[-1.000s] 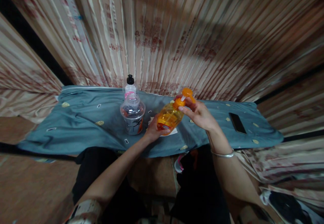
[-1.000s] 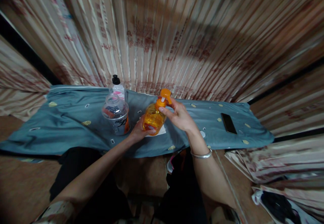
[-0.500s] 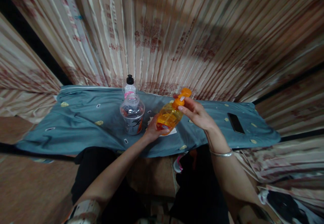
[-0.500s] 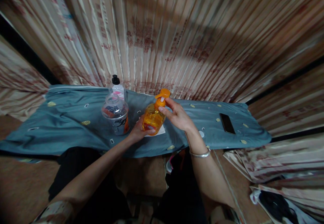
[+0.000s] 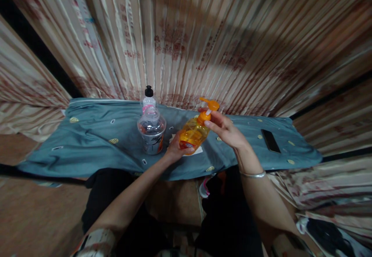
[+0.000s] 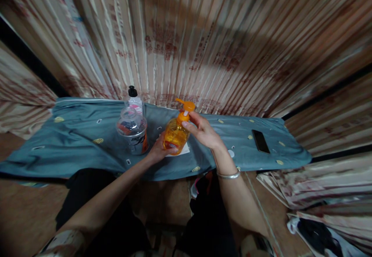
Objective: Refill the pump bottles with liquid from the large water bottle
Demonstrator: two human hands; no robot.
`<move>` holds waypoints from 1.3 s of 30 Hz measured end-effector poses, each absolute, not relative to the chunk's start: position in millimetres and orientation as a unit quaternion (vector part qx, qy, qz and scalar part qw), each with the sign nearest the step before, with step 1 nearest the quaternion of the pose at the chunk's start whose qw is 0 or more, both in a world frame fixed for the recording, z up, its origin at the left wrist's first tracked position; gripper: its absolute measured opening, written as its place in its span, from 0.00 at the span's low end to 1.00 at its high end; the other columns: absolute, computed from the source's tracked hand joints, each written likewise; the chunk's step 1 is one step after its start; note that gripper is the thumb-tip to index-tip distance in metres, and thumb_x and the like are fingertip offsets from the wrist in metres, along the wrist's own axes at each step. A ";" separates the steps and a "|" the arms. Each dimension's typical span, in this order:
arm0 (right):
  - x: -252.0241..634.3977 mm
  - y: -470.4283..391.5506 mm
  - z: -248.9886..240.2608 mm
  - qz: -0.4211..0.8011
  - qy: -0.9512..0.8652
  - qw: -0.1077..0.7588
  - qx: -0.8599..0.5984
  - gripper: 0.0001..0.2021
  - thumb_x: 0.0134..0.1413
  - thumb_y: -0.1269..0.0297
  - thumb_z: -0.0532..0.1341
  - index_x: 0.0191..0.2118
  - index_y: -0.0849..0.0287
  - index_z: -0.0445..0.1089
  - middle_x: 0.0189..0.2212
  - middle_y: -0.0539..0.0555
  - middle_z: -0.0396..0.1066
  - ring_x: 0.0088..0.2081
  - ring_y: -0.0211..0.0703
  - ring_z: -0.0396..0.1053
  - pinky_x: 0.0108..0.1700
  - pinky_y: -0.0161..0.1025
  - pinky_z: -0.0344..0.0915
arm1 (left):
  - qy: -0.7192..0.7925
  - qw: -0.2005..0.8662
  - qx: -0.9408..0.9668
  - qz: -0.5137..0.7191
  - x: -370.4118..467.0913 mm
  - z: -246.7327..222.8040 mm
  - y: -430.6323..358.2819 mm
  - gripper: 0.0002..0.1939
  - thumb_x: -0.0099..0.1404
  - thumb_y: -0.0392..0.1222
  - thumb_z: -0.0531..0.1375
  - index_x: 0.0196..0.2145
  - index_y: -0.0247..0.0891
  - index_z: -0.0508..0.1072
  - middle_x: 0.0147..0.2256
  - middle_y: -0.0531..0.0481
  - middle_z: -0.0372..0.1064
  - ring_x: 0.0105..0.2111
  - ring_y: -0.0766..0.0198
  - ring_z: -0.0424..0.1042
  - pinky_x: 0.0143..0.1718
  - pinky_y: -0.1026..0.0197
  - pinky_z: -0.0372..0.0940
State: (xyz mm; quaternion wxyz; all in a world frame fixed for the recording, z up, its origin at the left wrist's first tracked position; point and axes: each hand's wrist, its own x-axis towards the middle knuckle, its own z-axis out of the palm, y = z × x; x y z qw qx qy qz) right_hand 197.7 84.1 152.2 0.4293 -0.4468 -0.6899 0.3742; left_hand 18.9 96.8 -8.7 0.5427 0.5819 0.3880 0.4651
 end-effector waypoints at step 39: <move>185.2 74.9 148.7 0.186 -0.687 0.457 -0.534 0.32 0.49 0.40 0.71 0.56 0.54 0.72 0.49 0.58 0.77 0.52 0.57 0.75 0.59 0.54 0.69 | 0.389 0.526 0.601 0.459 17.6 -7.1 97.1 0.43 0.45 0.47 0.76 0.56 0.39 0.65 0.52 0.41 0.72 0.53 0.47 0.73 0.55 0.45 0.66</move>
